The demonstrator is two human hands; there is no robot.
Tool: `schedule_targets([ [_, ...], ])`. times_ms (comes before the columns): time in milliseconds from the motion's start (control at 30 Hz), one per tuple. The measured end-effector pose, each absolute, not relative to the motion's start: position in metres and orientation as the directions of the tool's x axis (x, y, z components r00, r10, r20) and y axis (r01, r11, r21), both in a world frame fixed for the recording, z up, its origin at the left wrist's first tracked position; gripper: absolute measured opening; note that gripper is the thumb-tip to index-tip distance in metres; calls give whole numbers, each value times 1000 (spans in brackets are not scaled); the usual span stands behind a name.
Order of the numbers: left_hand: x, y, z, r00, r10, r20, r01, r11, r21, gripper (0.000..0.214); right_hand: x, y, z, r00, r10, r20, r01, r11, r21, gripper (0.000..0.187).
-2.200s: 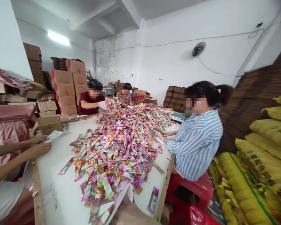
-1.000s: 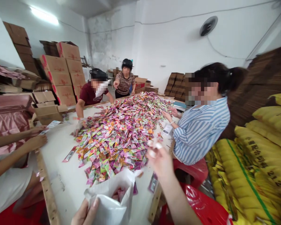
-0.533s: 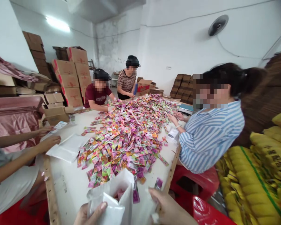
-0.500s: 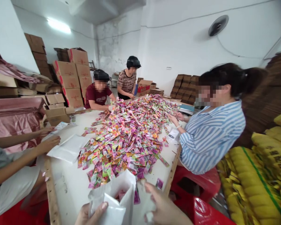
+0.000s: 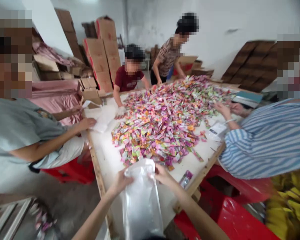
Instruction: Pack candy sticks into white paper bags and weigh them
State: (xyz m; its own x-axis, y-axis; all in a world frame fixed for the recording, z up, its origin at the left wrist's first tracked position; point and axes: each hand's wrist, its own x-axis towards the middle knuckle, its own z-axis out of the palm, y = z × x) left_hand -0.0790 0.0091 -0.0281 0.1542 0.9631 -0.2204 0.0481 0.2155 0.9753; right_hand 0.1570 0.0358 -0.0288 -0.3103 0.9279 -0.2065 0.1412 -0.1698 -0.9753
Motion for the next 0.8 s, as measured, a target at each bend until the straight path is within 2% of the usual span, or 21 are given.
schedule_targets([
  [67, -79, 10, -30, 128, 965, -228, 17, 228, 974, 41, 158, 37, -28, -260, 943, -208, 152, -173, -973, 37],
  [167, -80, 8, -30, 116, 975, -192, 9, 192, 981, 29, 162, 36, -23, -310, 933, -180, 186, -127, -974, 19],
  [233, -83, 3, -27, 173, 983, -56, 22, 53, 998, 24, 167, 31, -17, -367, 926, -85, 228, 1, -974, 7],
  [300, -88, -3, -22, 263, 959, 109, 47, -126, 991, 17, 171, 23, -9, -436, 899, 47, 267, 179, -947, 4],
  [367, -94, -9, -17, 324, 916, 238, 111, -287, 952, 11, 174, 14, -1, -515, 846, 139, 285, 322, -903, 7],
  [467, -103, -19, -11, 407, 844, 349, 280, -479, 832, 14, 179, 1, -2, -575, 797, 184, 341, 437, -832, 18],
  [533, -107, -28, -11, 517, 781, 351, 369, -573, 732, 17, 183, -7, -13, -597, 775, 209, 383, 504, -774, 23],
  [633, -112, -44, -12, 650, 718, 248, 446, -625, 641, 23, 189, -14, -29, -679, 710, 189, 405, 577, -709, 28],
  [700, -116, -54, -13, 685, 713, 148, 474, -591, 653, 31, 191, -12, -27, -720, 684, 116, 439, 579, -687, 30],
  [767, -118, -61, -16, 673, 730, 119, 435, -521, 734, 35, 190, -8, -13, -702, 710, 51, 515, 557, -651, 32],
  [800, -118, -63, -18, 616, 777, 130, 411, -457, 789, 35, 187, -8, -6, -671, 739, 52, 553, 547, -628, 32],
])
